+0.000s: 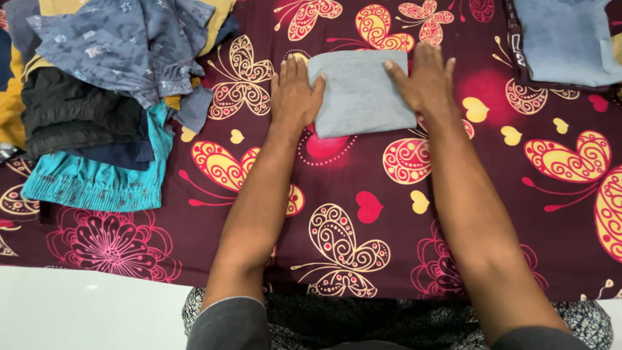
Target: The person folds several garments on a patterned bedsheet, including a light blue t-shirt, a gray sweatshirt, patterned shorts, and tan shorts. Each item is smoothed, folded into a compact rectangle, and placed to the side.
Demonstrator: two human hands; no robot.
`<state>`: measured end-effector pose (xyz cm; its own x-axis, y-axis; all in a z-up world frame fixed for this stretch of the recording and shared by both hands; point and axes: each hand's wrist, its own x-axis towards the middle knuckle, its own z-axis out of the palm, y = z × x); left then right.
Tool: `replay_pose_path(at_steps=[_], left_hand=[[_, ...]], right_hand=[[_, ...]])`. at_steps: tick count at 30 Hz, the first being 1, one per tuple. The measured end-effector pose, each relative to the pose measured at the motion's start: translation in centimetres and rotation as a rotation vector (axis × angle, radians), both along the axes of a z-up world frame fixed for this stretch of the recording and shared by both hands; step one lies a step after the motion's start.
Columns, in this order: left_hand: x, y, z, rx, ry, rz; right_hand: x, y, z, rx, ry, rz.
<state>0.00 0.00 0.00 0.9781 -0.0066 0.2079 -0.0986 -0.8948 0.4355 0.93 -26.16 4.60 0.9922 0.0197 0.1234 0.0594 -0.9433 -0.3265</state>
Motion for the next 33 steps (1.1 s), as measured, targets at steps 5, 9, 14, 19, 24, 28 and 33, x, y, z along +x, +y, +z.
replay_pose_path(at_steps=[5,9,14,19,24,28,33], left_hand=[[-0.4,-1.3,-0.3,-0.112,-0.317,-0.091],[-0.9,-3.3,-0.9,0.086,-0.217,-0.310],[-0.8,-2.4,0.4,0.034,0.086,-0.177],[-1.7,-0.3,2.9,-0.006,0.092,0.035],[-1.7,-1.2,3.4,-0.156,0.069,0.084],[-0.6,-1.8,2.3,-0.346,0.080,0.066],[0.4,-1.2,1.3,-0.553,0.157,0.060]], right_hand=[[-0.7,1.1,-0.1,0.021,-0.302,0.193],[-0.5,4.5,-2.4,0.046,-0.201,0.471],[1.0,3.2,-2.6,-0.077,-0.001,0.213],[-0.2,0.1,0.4,0.020,0.006,0.107],[-0.9,0.9,1.9,0.063,0.068,0.018],[-0.7,1.3,1.9,0.523,0.117,0.045],[-0.1,0.6,2.1,0.890,0.299,0.131]])
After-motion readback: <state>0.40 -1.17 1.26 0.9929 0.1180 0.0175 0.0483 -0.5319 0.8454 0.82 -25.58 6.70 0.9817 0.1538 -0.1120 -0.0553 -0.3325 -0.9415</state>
